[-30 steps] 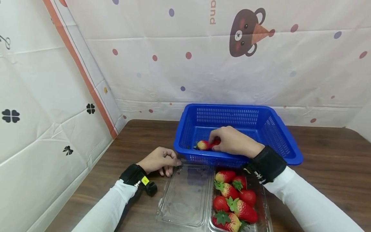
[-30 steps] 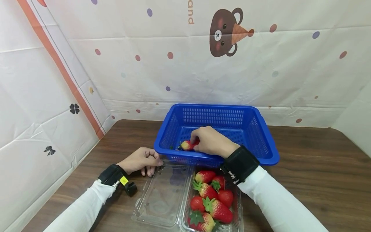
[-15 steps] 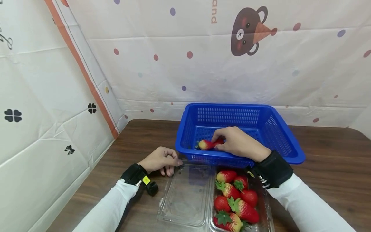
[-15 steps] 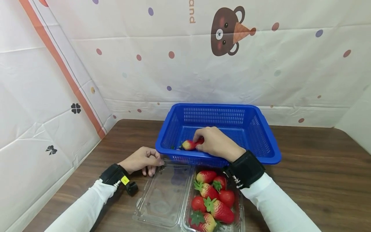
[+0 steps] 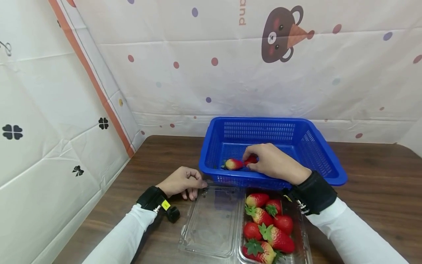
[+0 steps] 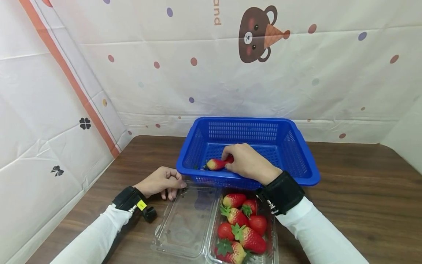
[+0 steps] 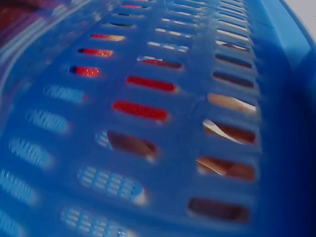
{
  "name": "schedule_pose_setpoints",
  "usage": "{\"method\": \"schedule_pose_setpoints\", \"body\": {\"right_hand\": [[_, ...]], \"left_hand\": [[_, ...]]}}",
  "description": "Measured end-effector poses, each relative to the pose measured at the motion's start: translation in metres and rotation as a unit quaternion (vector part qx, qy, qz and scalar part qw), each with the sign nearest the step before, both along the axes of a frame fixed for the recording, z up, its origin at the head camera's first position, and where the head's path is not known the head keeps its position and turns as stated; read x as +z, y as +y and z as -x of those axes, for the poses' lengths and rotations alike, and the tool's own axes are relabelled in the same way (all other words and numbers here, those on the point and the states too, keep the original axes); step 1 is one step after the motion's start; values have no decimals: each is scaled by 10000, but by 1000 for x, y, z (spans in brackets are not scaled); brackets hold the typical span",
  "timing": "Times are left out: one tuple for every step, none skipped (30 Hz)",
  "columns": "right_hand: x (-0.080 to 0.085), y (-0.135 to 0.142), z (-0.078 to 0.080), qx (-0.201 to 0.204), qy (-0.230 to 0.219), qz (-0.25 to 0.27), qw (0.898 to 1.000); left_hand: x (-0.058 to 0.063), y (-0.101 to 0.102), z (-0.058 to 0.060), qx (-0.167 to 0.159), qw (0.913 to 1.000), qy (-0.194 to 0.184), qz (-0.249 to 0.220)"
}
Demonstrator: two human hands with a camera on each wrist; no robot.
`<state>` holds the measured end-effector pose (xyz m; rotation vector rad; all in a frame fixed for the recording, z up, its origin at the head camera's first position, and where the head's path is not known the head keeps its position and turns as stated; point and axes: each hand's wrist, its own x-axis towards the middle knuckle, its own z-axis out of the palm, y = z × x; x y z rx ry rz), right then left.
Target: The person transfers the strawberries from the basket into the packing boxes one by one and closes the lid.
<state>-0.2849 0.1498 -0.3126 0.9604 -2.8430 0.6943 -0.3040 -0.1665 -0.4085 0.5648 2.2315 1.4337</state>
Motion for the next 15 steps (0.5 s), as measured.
{"method": "schedule_pose_setpoints", "body": {"right_hand": [[1,1,-1,7,11,-5,10000],[1,2,-2,16,31,-13,10000],[2,3,-3,22,55,-24,10000],[3,4,-4,24,74,-29,10000],[4,5,-5,26,91,-31,10000],[5,6,-6,17,110,-44,9999],[6,7,-7,5,136,-52,9999],[8,8,-8,-13,166,-53,9998],[10,9,-9,-35,186,-57,9998],[11,9,-10,-57,207,-54,9998],[13,10,-11,-88,233,-50,9997],[14,10,-12,-112,268,-54,9996],[16,11,-13,-134,304,-58,9994],[17,11,-14,-150,332,-63,9993],[19,12,-16,-156,346,-67,9993]], "left_hand": [[0,0,0,7,10000,-6,6],[0,0,0,17,10000,-13,13],[1,0,0,23,10000,-17,22],[1,1,-1,23,10000,-15,29],[2,1,-1,23,10000,-18,31],[2,1,-1,20,10000,-18,36],[2,1,-1,20,10000,-20,35],[3,1,-2,19,10000,-17,35],[3,1,-2,17,10000,-11,34],[3,1,-2,14,10000,-5,34],[3,1,-2,7,10000,0,29],[3,1,-2,1,10000,3,27],[3,1,-2,-3,10000,9,24],[3,1,-2,-9,10000,12,24],[3,1,-2,-13,10000,10,20]]}}
